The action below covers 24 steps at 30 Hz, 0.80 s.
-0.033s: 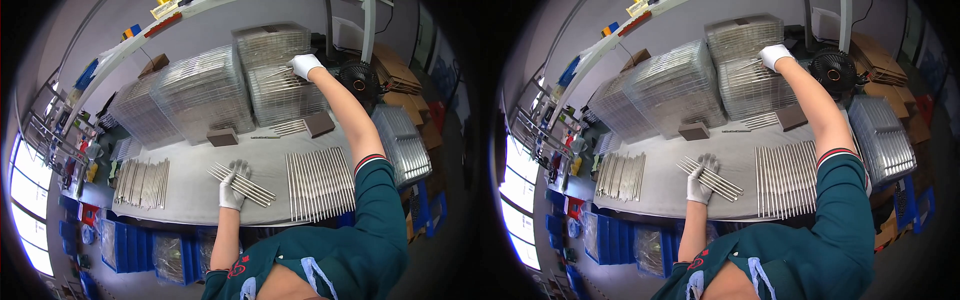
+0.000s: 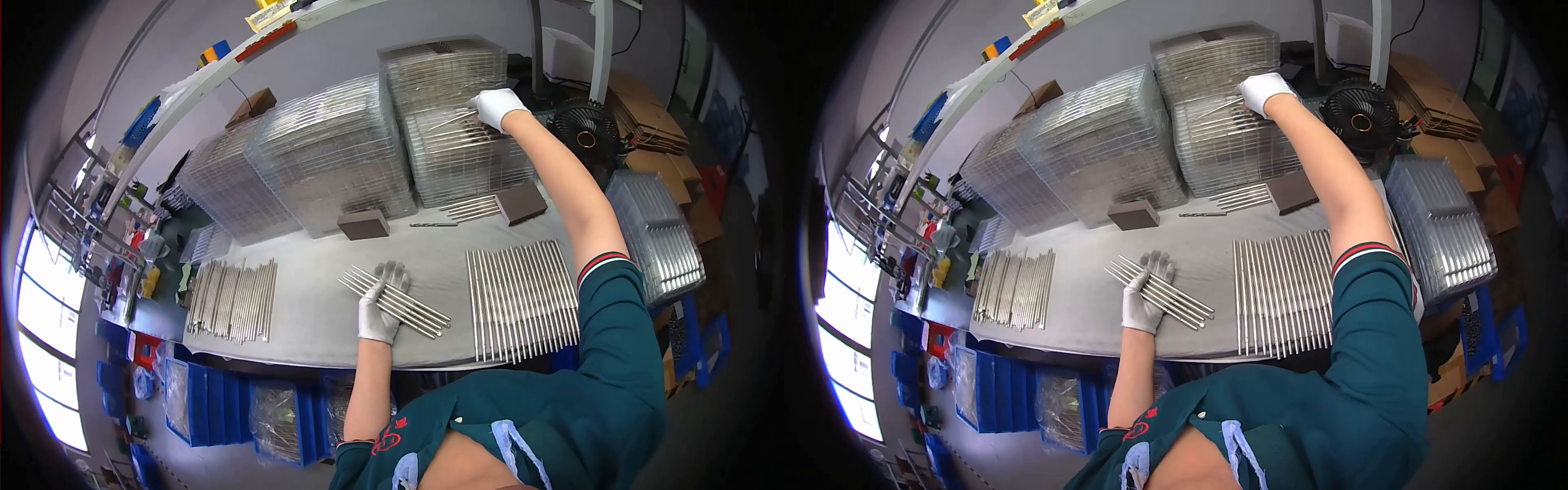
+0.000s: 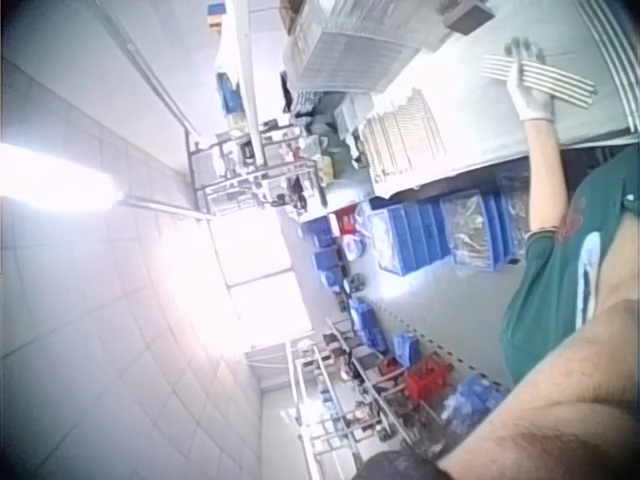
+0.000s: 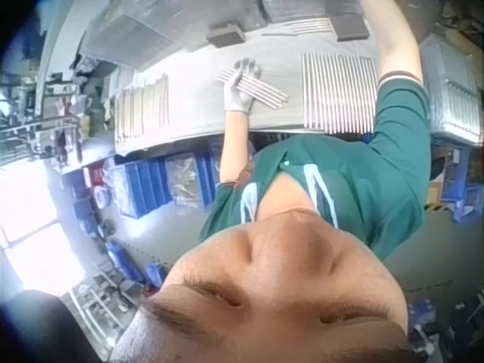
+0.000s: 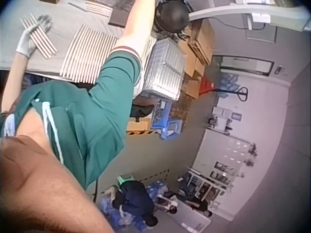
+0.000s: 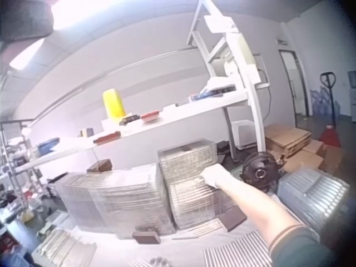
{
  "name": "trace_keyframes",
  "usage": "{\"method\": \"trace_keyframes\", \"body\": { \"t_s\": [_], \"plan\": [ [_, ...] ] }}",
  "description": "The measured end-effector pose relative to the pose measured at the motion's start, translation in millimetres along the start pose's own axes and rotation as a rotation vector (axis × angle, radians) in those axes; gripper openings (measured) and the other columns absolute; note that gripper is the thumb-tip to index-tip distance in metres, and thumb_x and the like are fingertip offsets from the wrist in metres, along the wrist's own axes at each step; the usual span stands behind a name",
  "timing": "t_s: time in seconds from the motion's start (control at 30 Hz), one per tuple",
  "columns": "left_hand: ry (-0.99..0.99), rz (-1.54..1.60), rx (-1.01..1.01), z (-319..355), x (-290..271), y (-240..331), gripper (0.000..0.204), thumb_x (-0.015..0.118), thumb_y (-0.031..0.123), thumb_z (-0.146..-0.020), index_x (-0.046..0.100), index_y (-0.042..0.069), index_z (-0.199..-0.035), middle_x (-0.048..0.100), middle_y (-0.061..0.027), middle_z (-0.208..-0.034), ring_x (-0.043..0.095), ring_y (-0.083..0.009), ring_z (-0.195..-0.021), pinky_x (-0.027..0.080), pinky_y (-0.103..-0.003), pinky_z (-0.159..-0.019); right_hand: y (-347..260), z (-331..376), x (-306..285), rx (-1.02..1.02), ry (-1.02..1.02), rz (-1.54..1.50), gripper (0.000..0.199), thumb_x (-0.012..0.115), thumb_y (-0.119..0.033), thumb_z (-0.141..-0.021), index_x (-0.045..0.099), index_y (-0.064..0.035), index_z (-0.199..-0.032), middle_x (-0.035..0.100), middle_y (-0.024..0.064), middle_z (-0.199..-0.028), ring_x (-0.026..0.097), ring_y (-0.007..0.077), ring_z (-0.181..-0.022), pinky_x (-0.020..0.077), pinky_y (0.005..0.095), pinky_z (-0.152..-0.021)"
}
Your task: Organizing and arranging metal rods into a tray at a manufacturing workstation.
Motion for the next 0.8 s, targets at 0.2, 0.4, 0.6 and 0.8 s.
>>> {"method": "trace_keyframes", "body": {
  "t_s": [0.2, 0.4, 0.6, 0.8],
  "plan": [
    [-0.007, -0.023, -0.002, -0.6, -0.4, -0.7, 0.027, 0.041, 0.001, -0.085, 0.043, 0.003, -0.112, 0.046, -0.0141, -0.117, 0.042, -0.0295, -0.114, 0.039, -0.043, -0.095, -13.7, 23.4, -32.6, 0.068, 0.204, -0.196, 0.039, 0.054, -0.031, -0.081, 0.052, -0.0172, -0.118, 0.059, 0.0105, -0.105, 0.057, 0.0268, -0.096, 0.0457, 0.0361, -0.08],
    [-0.085, -0.04, 0.041, 2.4, 5.6, 1.3, 0.026, 0.049, 0.016, -0.087, 0.046, 0.003, -0.11, 0.047, -0.0125, -0.116, 0.043, -0.0273, -0.113, 0.037, -0.041, -0.096, -73.1, 101.6, -26.8, -0.141, 0.077, -0.993, 0.041, 0.059, -0.027, -0.08, 0.051, -0.0131, -0.118, 0.056, 0.0098, -0.112, 0.054, 0.0236, -0.102, 0.0428, 0.0305, -0.086],
    [-0.184, -0.3, 0.161, 22.3, 49.4, 5.5, 0.029, 0.048, 0.022, -0.088, 0.046, 0.001, -0.107, 0.051, -0.0157, -0.111, 0.047, -0.03, -0.11, 0.037, -0.043, -0.096, -146.4, 189.5, 12.7, -0.413, -0.294, -0.899, 0.051, 0.057, -0.037, -0.08, 0.045, -0.0137, -0.123, 0.053, 0.0115, -0.116, 0.052, 0.0276, -0.105, 0.0401, 0.0344, -0.091],
    [-0.212, -1.121, 0.336, 60.5, 93.5, -12.5, 0.018, 0.053, 0.012, -0.086, 0.055, 0.001, -0.101, 0.058, -0.0038, -0.095, 0.053, -0.0117, -0.086, 0.042, -0.026, -0.077, -178.9, 212.4, 36.4, -0.438, -0.478, -0.888, 0.055, 0.059, -0.041, -0.077, 0.046, -0.0136, -0.123, 0.054, 0.0125, -0.114, 0.051, 0.0292, -0.105, 0.0406, 0.0333, -0.09]
  ]
}}
Point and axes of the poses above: each hand's wrist, its own z-axis away from the middle knuckle, its own x-axis out of the palm, y = z × x, the point moved 8 cm from there along -z, towards the middle knuckle
